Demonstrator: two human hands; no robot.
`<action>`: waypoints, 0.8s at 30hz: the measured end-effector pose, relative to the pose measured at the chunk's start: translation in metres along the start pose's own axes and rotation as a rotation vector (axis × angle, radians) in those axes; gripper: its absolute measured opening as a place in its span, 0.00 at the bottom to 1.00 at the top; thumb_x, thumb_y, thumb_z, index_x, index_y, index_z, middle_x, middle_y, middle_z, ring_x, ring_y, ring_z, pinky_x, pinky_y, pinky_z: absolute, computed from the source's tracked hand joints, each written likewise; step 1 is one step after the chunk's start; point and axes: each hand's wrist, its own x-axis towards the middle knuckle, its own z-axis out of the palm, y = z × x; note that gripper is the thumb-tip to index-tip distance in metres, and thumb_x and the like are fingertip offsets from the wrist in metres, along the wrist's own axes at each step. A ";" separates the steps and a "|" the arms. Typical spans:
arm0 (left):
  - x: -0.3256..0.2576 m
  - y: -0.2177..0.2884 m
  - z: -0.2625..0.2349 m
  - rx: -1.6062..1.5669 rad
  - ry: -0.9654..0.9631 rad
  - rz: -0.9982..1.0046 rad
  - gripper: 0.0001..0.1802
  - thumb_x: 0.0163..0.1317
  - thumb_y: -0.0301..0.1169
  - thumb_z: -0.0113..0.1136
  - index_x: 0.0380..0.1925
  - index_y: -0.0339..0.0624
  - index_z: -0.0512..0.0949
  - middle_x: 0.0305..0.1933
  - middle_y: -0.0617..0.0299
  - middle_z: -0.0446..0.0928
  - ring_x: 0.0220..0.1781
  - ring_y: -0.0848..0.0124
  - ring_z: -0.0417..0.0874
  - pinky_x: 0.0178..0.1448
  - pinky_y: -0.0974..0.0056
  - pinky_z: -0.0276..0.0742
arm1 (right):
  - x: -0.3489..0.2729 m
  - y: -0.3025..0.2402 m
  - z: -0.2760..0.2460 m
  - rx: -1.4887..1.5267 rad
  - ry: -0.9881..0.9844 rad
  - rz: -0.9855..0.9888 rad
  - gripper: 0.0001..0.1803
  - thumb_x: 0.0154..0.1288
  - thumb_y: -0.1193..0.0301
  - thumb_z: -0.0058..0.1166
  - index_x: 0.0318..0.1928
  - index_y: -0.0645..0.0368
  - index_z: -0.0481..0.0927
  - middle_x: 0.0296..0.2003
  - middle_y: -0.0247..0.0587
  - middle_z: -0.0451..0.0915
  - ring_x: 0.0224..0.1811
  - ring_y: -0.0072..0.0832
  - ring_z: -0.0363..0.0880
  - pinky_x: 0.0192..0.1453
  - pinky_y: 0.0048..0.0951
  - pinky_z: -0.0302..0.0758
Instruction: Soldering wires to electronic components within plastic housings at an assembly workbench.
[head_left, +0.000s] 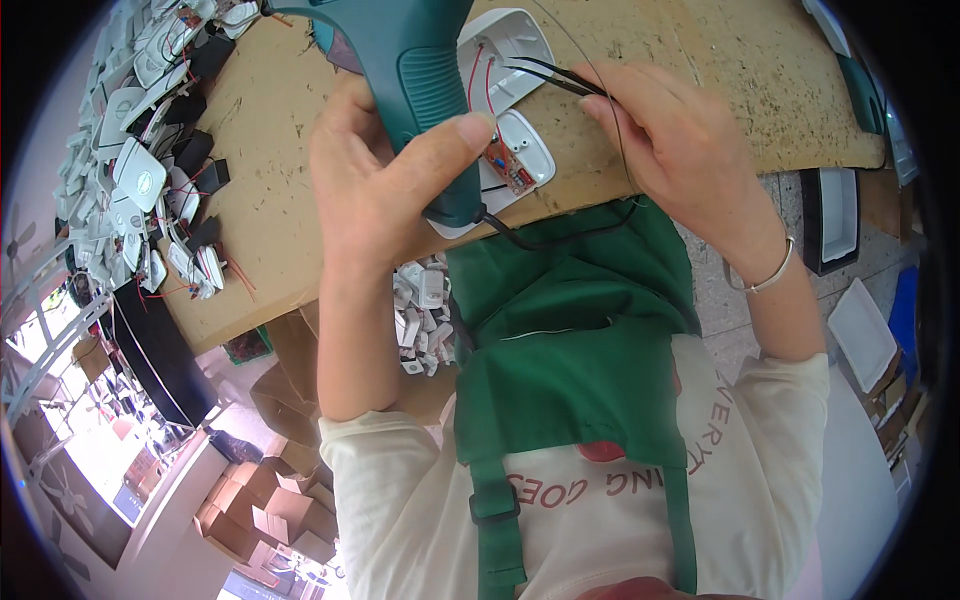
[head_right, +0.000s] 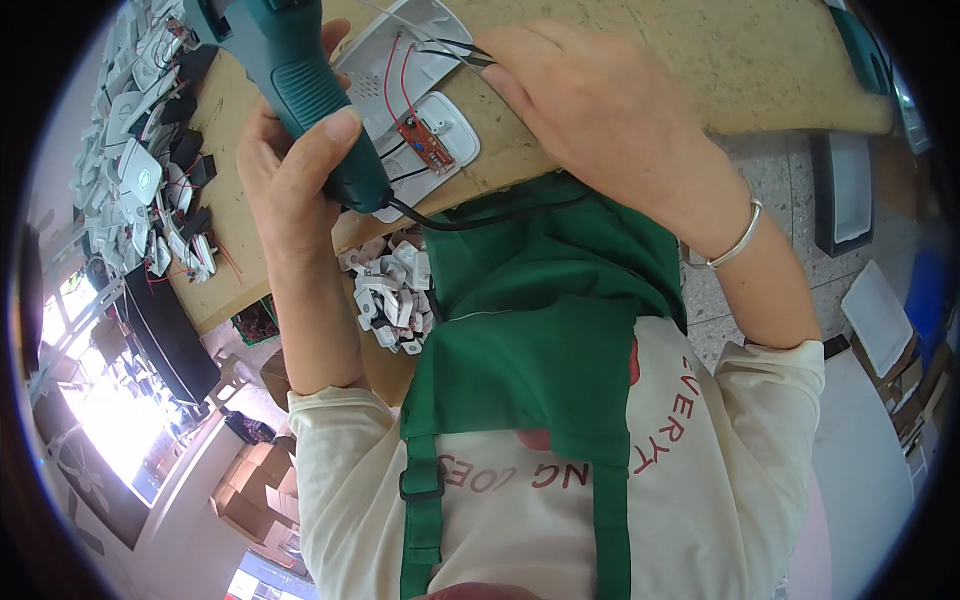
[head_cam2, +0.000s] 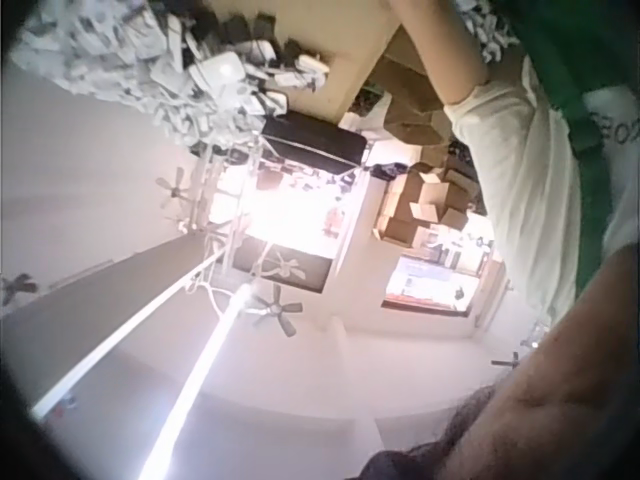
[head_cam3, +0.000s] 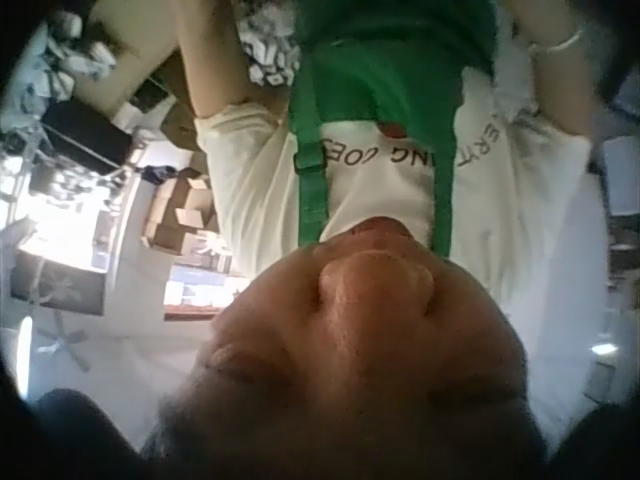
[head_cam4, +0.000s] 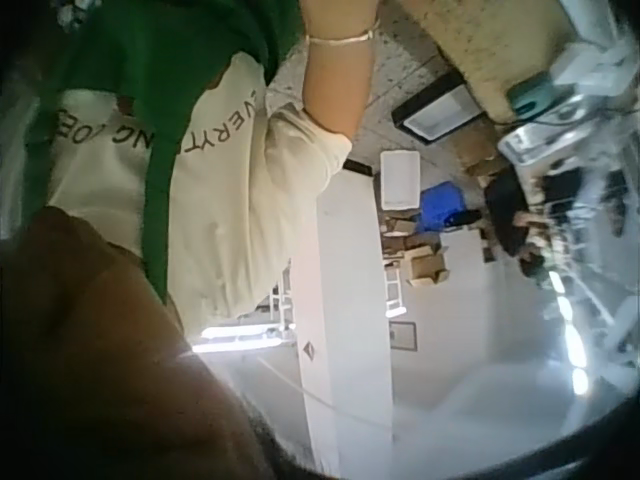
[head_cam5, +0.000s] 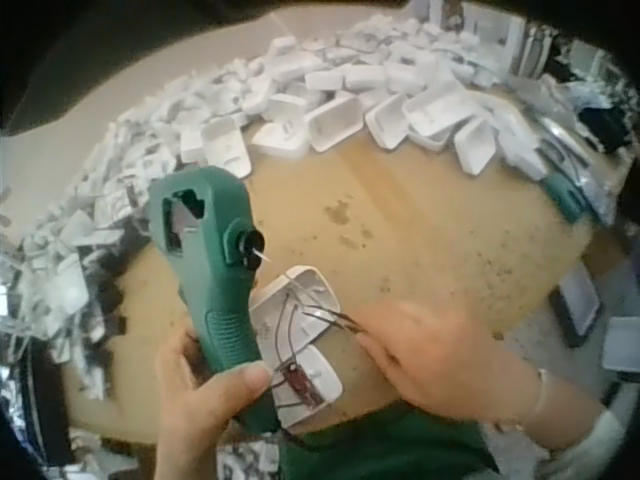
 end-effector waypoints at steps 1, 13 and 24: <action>-0.001 -0.001 0.000 -0.002 -0.001 -0.003 0.18 0.47 0.27 0.74 0.35 0.32 0.77 0.33 0.59 0.80 0.33 0.75 0.79 0.40 0.68 0.76 | -0.001 -0.001 0.002 -0.009 0.034 -0.020 0.08 0.66 0.70 0.54 0.42 0.60 0.78 0.31 0.43 0.79 0.32 0.43 0.79 0.34 0.38 0.76; -0.009 -0.011 0.004 0.080 0.073 -0.054 0.30 0.46 0.32 0.69 0.50 0.26 0.75 0.60 0.49 0.74 0.49 0.71 0.78 0.56 0.67 0.71 | 0.005 -0.003 0.015 -0.001 0.086 -0.030 0.08 0.64 0.75 0.57 0.43 0.60 0.79 0.27 0.43 0.73 0.26 0.39 0.73 0.29 0.35 0.69; -0.009 -0.014 0.007 0.063 0.029 0.014 0.28 0.47 0.26 0.68 0.50 0.26 0.74 0.61 0.47 0.73 0.48 0.72 0.78 0.56 0.67 0.72 | 0.002 -0.010 0.014 0.015 0.069 0.035 0.07 0.63 0.74 0.58 0.41 0.60 0.78 0.27 0.43 0.72 0.27 0.40 0.74 0.30 0.36 0.69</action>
